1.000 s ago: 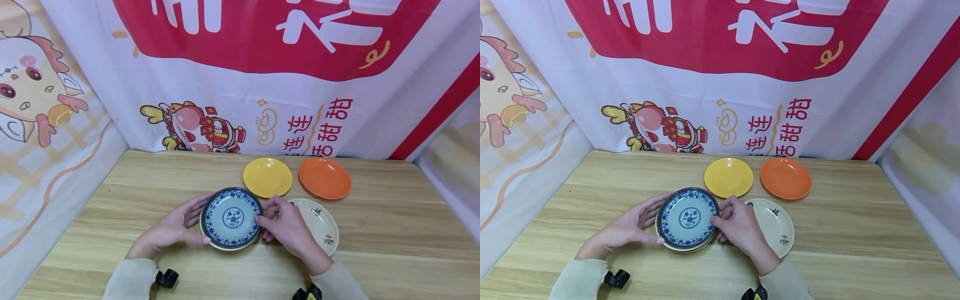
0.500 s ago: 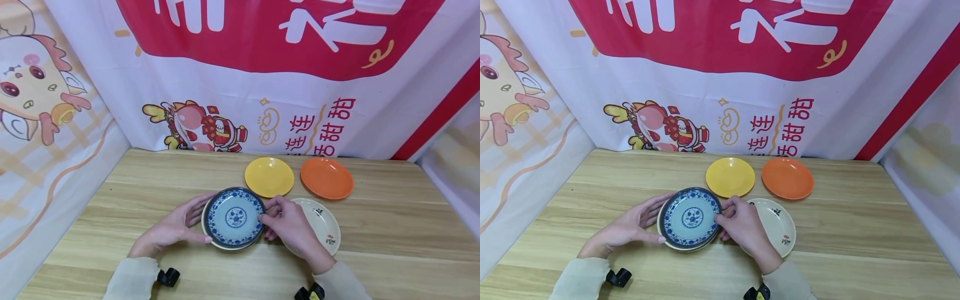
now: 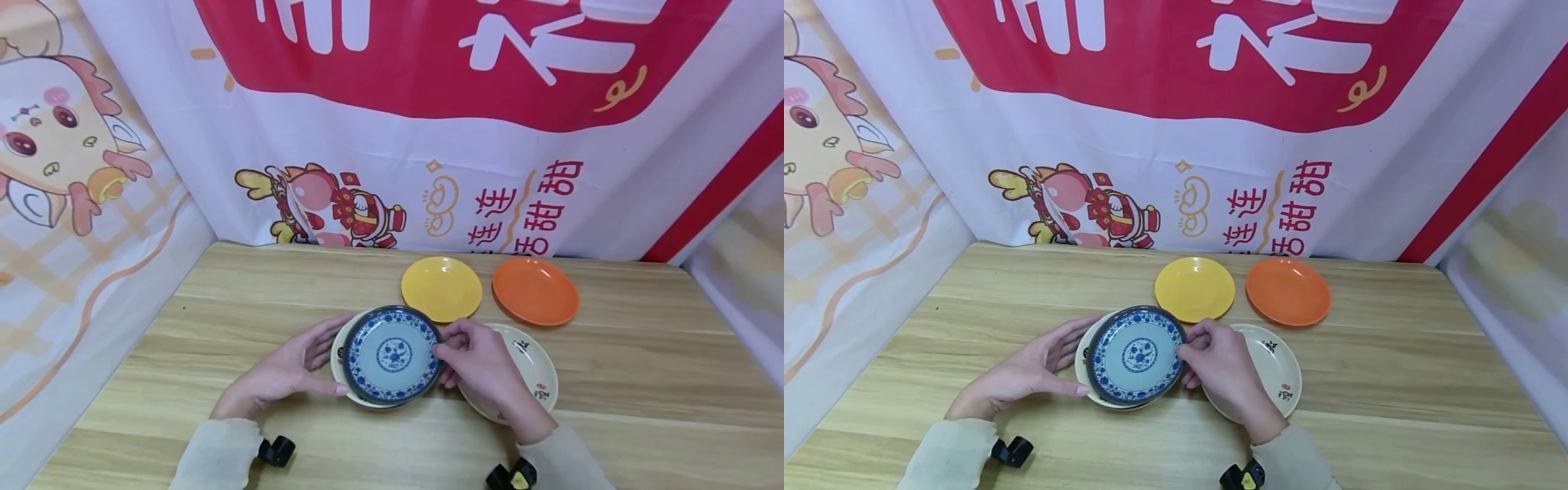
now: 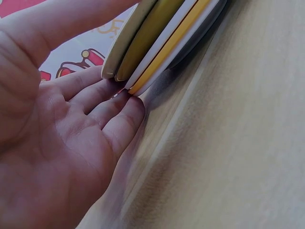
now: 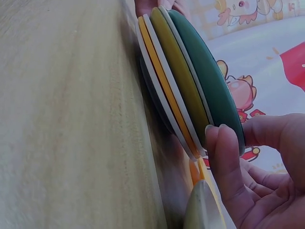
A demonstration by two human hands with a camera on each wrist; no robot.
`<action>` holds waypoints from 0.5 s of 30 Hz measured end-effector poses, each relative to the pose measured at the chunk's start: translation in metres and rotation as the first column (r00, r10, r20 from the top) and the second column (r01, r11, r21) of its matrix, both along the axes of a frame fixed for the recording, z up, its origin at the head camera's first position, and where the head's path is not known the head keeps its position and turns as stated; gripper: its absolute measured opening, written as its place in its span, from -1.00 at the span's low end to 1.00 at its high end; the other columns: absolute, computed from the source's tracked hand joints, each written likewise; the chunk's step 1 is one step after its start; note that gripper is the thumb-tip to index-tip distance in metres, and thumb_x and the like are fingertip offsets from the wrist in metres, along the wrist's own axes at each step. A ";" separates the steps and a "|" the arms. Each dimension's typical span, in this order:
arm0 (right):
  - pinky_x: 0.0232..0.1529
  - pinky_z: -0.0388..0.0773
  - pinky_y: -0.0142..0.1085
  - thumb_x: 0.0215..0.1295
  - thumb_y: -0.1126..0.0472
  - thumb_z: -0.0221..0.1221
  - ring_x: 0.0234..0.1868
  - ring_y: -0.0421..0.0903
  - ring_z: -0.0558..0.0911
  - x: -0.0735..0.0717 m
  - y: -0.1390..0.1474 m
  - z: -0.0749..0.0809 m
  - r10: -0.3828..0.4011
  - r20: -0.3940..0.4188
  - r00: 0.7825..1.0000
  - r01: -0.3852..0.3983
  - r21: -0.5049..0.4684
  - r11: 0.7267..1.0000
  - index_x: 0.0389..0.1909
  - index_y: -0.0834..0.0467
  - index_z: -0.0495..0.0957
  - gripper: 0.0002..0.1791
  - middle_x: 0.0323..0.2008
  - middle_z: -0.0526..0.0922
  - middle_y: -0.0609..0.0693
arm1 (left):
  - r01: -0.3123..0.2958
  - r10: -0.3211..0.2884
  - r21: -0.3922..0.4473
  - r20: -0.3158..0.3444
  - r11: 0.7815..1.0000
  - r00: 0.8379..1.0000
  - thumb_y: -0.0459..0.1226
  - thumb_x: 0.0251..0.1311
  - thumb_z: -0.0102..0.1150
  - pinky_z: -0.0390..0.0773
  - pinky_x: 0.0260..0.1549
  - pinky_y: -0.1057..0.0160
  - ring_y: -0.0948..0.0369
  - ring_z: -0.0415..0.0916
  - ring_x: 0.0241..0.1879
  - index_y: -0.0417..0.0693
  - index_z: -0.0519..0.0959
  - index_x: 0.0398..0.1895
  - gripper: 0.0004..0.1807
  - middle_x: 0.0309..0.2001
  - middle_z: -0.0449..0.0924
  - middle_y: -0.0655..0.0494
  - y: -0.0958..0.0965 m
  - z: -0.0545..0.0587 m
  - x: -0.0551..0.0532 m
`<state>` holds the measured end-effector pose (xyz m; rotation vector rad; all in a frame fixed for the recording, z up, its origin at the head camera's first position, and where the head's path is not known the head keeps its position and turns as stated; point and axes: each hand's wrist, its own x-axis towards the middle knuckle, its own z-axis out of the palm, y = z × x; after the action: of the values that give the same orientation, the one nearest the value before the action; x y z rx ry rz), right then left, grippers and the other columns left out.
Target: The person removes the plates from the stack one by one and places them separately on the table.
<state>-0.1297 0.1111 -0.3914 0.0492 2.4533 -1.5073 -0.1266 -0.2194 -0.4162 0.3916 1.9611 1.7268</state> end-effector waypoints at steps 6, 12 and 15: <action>-0.41 0.81 -0.22 0.45 0.22 0.35 -0.50 -0.04 0.76 -0.002 0.003 0.000 -0.013 0.025 1.000 0.014 -0.041 0.999 0.05 0.19 0.66 -0.76 -0.33 0.77 0.09 | 0.003 -0.003 0.002 0.010 1.000 1.000 -0.41 0.04 0.64 0.29 0.49 0.53 -0.06 -0.09 0.76 0.10 0.05 0.76 0.26 0.76 0.04 0.03 0.000 0.000 0.000; -0.33 0.84 -0.21 0.47 0.20 0.34 -0.43 -0.03 0.77 -0.004 0.007 0.001 -0.024 0.057 0.998 0.028 -0.075 0.997 0.09 0.19 0.65 -0.73 -0.23 0.78 0.10 | 0.002 -0.002 0.006 0.003 1.000 1.000 -0.42 0.03 0.64 0.31 0.46 0.57 -0.07 -0.08 0.76 0.05 0.05 0.76 0.27 0.75 0.04 0.00 0.000 0.000 0.000; -0.29 0.84 -0.22 0.48 0.18 0.33 -0.40 -0.02 0.76 -0.005 0.009 0.002 -0.028 0.072 0.997 0.034 -0.086 0.996 0.12 0.18 0.65 -0.72 -0.18 0.78 0.11 | 0.000 0.000 0.005 -0.005 1.000 1.000 -0.43 0.01 0.64 0.30 0.45 0.58 -0.09 -0.09 0.75 0.02 0.04 0.76 0.28 0.76 0.03 -0.03 0.000 0.000 0.000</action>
<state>-0.1345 0.1200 -0.3898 0.1224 2.3398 -1.5959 -0.1266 -0.2194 -0.4163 0.3984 1.9601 1.7329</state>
